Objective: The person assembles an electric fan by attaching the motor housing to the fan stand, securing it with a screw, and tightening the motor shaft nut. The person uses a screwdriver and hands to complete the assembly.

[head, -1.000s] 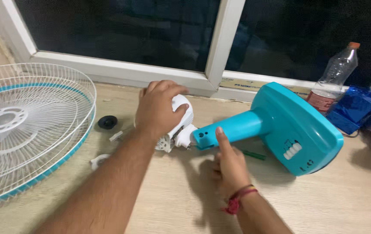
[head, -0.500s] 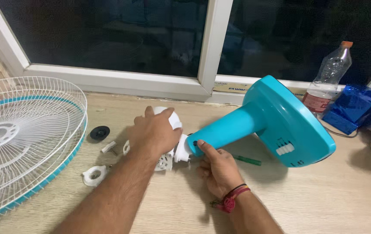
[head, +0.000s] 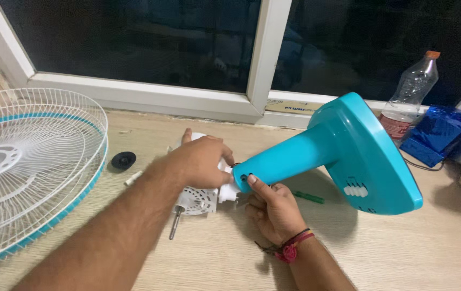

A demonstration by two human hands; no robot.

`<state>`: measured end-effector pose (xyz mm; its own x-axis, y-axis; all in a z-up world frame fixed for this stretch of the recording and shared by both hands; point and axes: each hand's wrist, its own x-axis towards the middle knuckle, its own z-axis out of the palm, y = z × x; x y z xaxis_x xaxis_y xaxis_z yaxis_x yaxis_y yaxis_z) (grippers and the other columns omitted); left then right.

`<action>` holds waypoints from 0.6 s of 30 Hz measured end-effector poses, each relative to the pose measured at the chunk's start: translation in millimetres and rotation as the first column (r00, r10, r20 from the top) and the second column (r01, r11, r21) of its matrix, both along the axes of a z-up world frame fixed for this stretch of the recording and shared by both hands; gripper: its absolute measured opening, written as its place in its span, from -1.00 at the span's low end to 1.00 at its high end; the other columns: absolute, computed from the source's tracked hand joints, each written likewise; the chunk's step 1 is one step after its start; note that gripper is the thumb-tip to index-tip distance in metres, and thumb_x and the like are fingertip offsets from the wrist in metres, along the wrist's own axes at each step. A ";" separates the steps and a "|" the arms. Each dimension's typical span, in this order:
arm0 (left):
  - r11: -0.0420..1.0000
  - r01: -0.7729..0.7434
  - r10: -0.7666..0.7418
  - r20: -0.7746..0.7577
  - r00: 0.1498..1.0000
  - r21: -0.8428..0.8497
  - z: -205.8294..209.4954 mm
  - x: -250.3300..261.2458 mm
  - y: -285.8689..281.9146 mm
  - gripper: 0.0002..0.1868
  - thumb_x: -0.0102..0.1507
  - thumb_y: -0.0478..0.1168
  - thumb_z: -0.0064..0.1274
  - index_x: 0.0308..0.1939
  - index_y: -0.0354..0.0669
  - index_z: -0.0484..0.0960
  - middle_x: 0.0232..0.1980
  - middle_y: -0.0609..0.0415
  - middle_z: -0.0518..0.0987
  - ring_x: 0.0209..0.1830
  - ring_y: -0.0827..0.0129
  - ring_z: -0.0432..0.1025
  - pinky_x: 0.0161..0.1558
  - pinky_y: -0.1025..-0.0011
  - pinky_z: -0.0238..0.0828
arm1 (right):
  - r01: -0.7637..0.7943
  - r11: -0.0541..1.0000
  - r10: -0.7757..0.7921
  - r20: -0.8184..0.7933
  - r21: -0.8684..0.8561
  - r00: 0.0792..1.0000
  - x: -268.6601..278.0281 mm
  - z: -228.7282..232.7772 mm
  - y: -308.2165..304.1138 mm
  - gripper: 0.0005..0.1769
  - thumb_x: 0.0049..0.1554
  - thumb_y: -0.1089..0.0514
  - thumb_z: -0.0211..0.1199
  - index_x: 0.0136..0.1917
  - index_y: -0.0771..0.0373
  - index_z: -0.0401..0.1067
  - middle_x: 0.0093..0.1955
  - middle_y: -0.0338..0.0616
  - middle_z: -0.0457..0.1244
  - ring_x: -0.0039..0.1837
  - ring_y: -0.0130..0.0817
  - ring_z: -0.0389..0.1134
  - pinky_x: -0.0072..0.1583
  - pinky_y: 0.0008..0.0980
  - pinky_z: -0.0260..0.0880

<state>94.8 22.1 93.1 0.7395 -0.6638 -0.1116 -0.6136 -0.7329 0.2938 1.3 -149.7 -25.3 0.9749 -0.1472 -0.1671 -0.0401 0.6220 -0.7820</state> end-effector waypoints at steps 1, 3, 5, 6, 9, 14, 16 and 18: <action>1.000 -0.004 0.004 0.027 1.000 -0.024 3.4 -1.9 0.8 -0.39 0.02 0.20 0.36 0.07 0.07 0.66 0.24 0.06 0.51 0.46 0.25 0.22 0.57 -0.27 -0.58 | 0.002 1.000 -0.002 0.006 -0.001 1.000 1.0 0.7 0.5 -0.71 0.19 0.10 0.33 -0.27 0.06 0.25 -0.43 -0.47 -0.05 -0.40 -0.58 -0.10 -0.34 -0.44 -0.03; 0.999 0.044 -0.044 0.055 0.998 -0.006 9.8 -8.6 4.4 -0.21 -0.15 0.16 0.47 0.12 0.09 0.62 0.22 0.07 0.51 0.42 0.22 0.24 0.50 -0.38 -0.57 | 0.009 1.000 -0.009 0.011 -0.002 1.000 0.6 1.6 2.6 -0.72 0.19 0.08 0.33 -0.26 0.08 0.27 -0.44 -0.47 -0.06 -0.41 -0.59 -0.10 -0.35 -0.45 -0.05; 0.996 0.048 -0.054 0.081 0.995 0.078 14.5 -17.3 3.7 -0.15 -0.19 0.16 0.51 0.13 0.05 0.61 0.20 0.07 0.53 0.42 0.21 0.26 0.47 -0.47 -0.53 | 0.029 0.999 -0.029 0.000 -0.025 1.000 1.3 2.5 3.7 -0.74 0.18 0.09 0.32 -0.25 0.08 0.29 -0.43 -0.46 -0.02 -0.38 -0.58 -0.06 -0.33 -0.44 -0.02; 0.988 0.025 -0.040 0.098 0.994 0.151 15.3 -22.9 -0.4 -0.19 -0.16 0.17 0.50 0.11 0.00 0.62 0.20 0.07 0.55 0.44 0.22 0.27 0.48 -0.51 -0.50 | 0.039 0.999 -0.039 -0.006 -0.036 0.999 1.5 2.7 4.2 -0.76 0.18 0.09 0.32 -0.24 0.09 0.31 -0.42 -0.46 0.00 -0.37 -0.58 -0.04 -0.32 -0.43 -0.01; 0.970 -0.040 0.017 0.099 0.995 0.241 17.3 -35.3 -15.2 -0.30 -0.09 0.13 0.52 0.05 -0.04 0.69 0.25 0.03 0.55 0.55 0.15 0.14 0.45 -0.60 -0.48 | 0.053 0.995 -0.051 0.018 -0.084 0.999 0.8 3.4 5.4 -0.77 0.18 0.08 0.32 -0.23 0.13 0.33 -0.40 -0.41 0.07 -0.35 -0.55 0.00 -0.28 -0.43 0.05; 0.973 0.007 -0.028 0.087 0.996 0.229 16.9 -39.7 -8.3 -0.16 -0.11 0.04 0.54 0.22 0.12 0.54 0.23 0.07 0.60 0.53 0.15 0.19 0.46 -0.61 -0.56 | 0.086 0.993 -0.087 -0.011 -0.084 0.996 2.8 6.1 8.6 -0.80 0.15 0.09 0.32 -0.22 0.15 0.36 -0.39 -0.39 0.09 -0.36 -0.54 0.02 -0.30 -0.41 0.03; 0.964 0.043 -0.087 0.159 0.983 0.264 14.5 -43.6 -7.4 0.11 -0.20 0.04 0.62 0.37 0.12 0.36 0.25 0.06 0.55 0.52 0.16 0.17 0.42 -0.62 -0.56 | 0.096 0.991 -0.099 -0.031 -0.094 0.995 0.0 6.7 6.8 -0.80 0.15 0.10 0.32 -0.23 0.15 0.35 -0.40 -0.39 0.09 -0.37 -0.53 0.01 -0.30 -0.40 0.02; 0.954 0.011 -0.056 0.143 0.988 0.300 15.6 -44.3 -8.0 -0.19 -0.09 -0.05 0.54 0.19 0.00 0.51 0.10 0.03 0.62 0.38 0.16 0.32 0.46 -0.57 -0.58 | 0.105 0.989 -0.111 -0.055 -0.100 0.992 2.8 6.8 9.9 -0.77 0.16 0.11 0.33 -0.25 0.15 0.34 -0.42 -0.38 0.06 -0.38 -0.53 -0.02 -0.30 -0.40 0.02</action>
<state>50.5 14.1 108.7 0.7408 -0.6417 -0.1985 -0.6592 -0.7514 -0.0308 4.1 -139.8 -18.4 0.9408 -0.2697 -0.2054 -0.0259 0.5469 -0.8368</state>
